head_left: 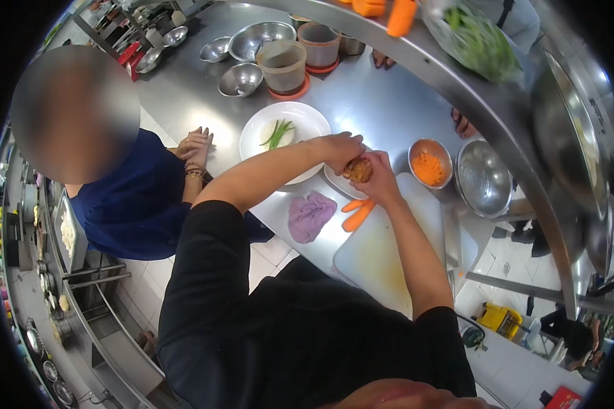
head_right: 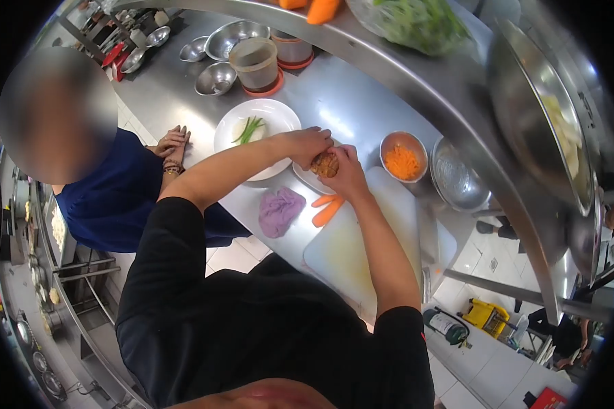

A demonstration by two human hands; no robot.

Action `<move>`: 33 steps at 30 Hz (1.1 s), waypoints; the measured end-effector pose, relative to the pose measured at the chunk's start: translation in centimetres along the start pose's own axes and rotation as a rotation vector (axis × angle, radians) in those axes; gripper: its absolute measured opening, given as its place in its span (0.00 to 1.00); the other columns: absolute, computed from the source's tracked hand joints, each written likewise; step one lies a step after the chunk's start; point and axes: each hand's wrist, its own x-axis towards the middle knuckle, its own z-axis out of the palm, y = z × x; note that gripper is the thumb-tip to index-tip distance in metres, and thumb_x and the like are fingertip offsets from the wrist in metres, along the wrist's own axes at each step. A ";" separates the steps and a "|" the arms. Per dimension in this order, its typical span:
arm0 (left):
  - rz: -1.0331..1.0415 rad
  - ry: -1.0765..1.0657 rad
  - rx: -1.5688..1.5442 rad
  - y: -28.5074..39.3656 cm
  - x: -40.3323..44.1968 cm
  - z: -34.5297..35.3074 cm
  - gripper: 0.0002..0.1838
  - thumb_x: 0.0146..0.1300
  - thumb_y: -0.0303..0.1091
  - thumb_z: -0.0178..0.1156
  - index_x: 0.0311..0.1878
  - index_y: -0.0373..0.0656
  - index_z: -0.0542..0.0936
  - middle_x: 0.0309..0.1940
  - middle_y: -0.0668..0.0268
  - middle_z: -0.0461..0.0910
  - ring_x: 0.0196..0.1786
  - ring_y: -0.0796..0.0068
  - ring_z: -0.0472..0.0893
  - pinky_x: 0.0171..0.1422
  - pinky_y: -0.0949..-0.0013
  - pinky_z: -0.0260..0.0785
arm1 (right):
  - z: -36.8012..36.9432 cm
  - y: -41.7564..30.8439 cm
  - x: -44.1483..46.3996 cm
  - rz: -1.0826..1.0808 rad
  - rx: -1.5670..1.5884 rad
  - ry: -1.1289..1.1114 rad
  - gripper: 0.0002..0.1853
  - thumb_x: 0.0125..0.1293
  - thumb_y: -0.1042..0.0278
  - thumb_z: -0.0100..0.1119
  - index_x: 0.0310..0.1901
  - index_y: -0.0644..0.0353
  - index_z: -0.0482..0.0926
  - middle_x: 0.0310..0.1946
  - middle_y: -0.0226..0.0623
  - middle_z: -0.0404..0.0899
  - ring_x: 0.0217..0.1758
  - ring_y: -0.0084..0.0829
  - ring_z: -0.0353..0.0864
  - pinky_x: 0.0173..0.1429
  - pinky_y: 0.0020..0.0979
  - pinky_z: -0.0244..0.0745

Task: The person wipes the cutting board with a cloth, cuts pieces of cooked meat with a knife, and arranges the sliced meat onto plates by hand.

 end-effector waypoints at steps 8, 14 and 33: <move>0.021 -0.076 0.153 -0.6 0.6 1.2 0.37 0.45 0.38 0.74 0.63 0.43 0.78 0.60 0.58 0.78 0.70 0.60 0.74 0.86 0.41 0.45 | 2.2 2.9 0.2 0.001 -0.239 -0.043 0.40 0.46 0.56 0.83 0.63 0.51 0.76 0.65 0.40 0.69 0.72 0.46 0.68 0.78 0.48 0.63; 0.005 -0.015 0.106 -0.9 -0.2 1.6 0.48 0.46 0.39 0.75 0.74 0.46 0.69 0.67 0.62 0.76 0.75 0.59 0.70 0.87 0.38 0.38 | 1.7 3.2 -0.5 -0.049 -0.341 -0.029 0.45 0.45 0.48 0.84 0.66 0.50 0.74 0.69 0.37 0.68 0.78 0.48 0.63 0.83 0.61 0.42; 0.063 0.146 -0.287 0.8 1.1 1.7 0.54 0.40 0.51 0.82 0.73 0.48 0.69 0.63 0.56 0.79 0.70 0.55 0.75 0.81 0.46 0.53 | -1.2 3.8 -1.0 0.146 -0.212 -0.165 0.53 0.48 0.57 0.82 0.77 0.47 0.64 0.73 0.39 0.71 0.85 0.51 0.52 0.84 0.60 0.38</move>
